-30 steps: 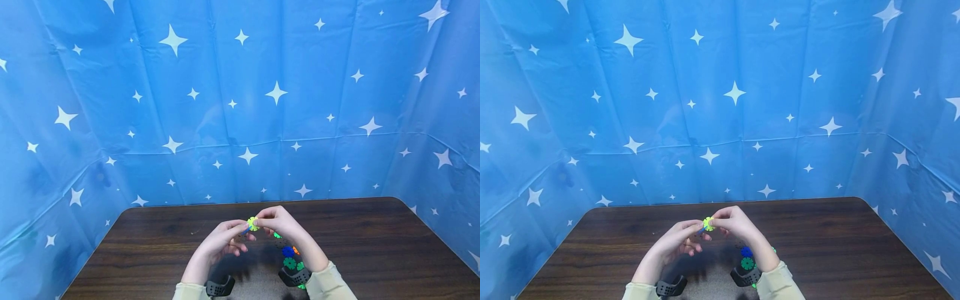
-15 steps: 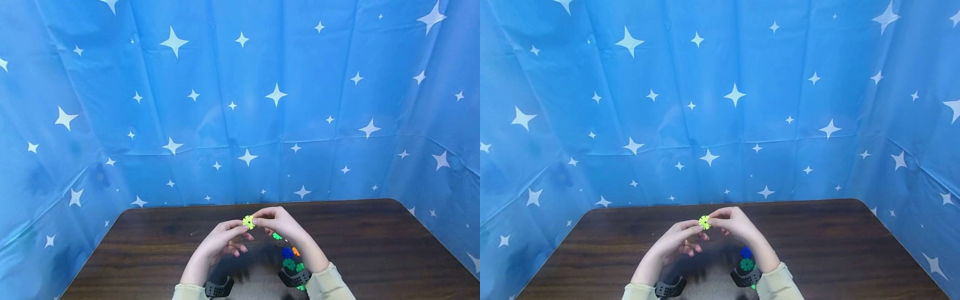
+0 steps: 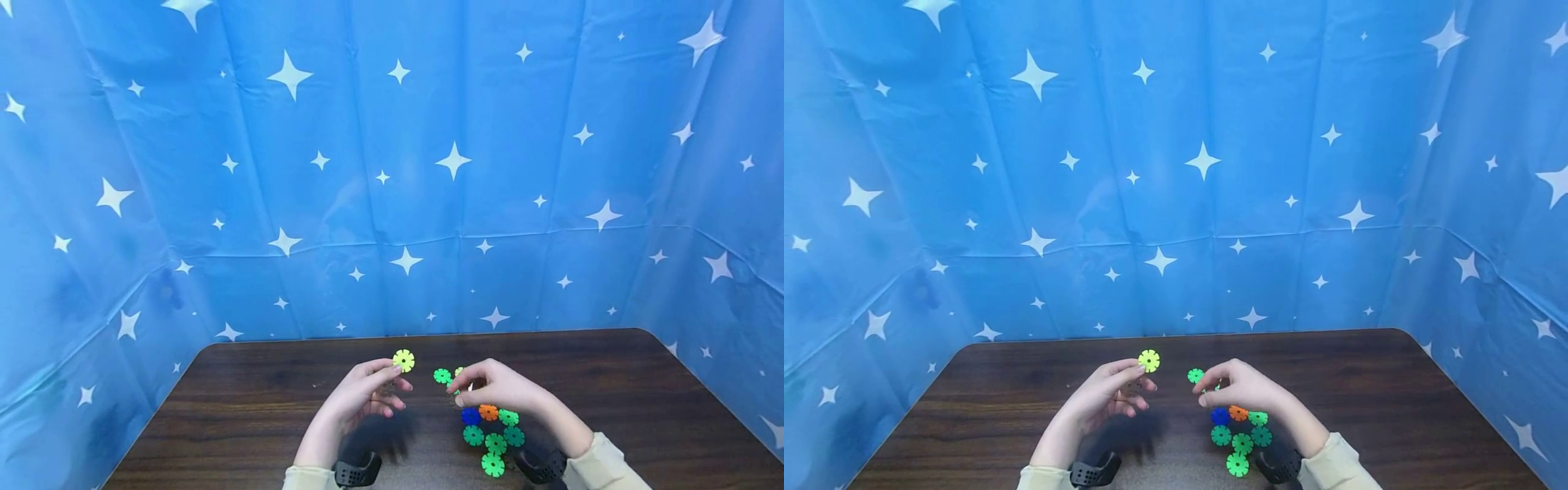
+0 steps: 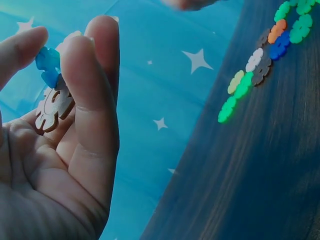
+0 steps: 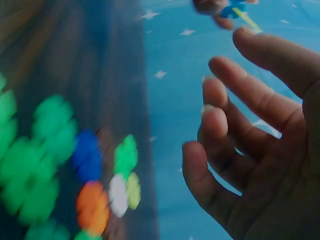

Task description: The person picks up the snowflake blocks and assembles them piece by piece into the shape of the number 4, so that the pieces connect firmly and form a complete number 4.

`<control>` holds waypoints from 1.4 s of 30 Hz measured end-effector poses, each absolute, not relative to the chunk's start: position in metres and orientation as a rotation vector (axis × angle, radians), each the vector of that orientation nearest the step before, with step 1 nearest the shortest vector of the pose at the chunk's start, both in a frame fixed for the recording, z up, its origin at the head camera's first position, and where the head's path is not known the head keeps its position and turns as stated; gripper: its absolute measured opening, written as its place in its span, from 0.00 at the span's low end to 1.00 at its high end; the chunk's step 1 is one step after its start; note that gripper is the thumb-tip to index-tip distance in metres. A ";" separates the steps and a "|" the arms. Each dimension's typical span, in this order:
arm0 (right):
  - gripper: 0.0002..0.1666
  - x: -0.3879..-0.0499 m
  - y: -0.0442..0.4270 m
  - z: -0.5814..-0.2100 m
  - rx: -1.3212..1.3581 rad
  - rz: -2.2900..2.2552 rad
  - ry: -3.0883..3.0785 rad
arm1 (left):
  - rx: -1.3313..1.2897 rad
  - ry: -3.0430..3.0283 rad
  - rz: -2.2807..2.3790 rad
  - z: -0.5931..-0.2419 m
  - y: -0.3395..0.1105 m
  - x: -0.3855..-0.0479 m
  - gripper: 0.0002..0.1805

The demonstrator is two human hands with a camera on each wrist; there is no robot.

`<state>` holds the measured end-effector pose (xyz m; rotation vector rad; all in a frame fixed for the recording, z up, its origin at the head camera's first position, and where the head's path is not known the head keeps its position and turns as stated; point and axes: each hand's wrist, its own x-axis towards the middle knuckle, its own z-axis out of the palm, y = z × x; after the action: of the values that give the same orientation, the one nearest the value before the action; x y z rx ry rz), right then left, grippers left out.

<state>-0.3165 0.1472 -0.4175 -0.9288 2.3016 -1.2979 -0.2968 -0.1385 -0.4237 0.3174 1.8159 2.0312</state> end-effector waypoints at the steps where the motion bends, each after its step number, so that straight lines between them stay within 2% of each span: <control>1: 0.12 -0.314 0.152 -0.420 -0.942 -1.294 2.273 | 0.316 1.811 2.034 -0.424 -0.139 -0.297 0.24; 13: 0.15 -0.292 0.188 -0.449 -1.120 -1.125 2.189 | 0.303 1.821 2.049 -0.424 -0.139 -0.295 0.23; 31: 0.16 -0.287 0.181 -0.454 -1.202 -0.776 2.399 | 0.310 1.825 2.055 -0.425 -0.139 -0.295 0.20; 42: 0.14 -0.285 0.179 -0.454 -1.200 -0.726 2.443 | 0.326 1.844 2.041 -0.424 -0.138 -0.296 0.17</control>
<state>-0.2851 0.1786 -0.4538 -1.1999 2.4425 -0.7259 -0.2956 -0.1382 -0.4244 0.3259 1.8442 2.0411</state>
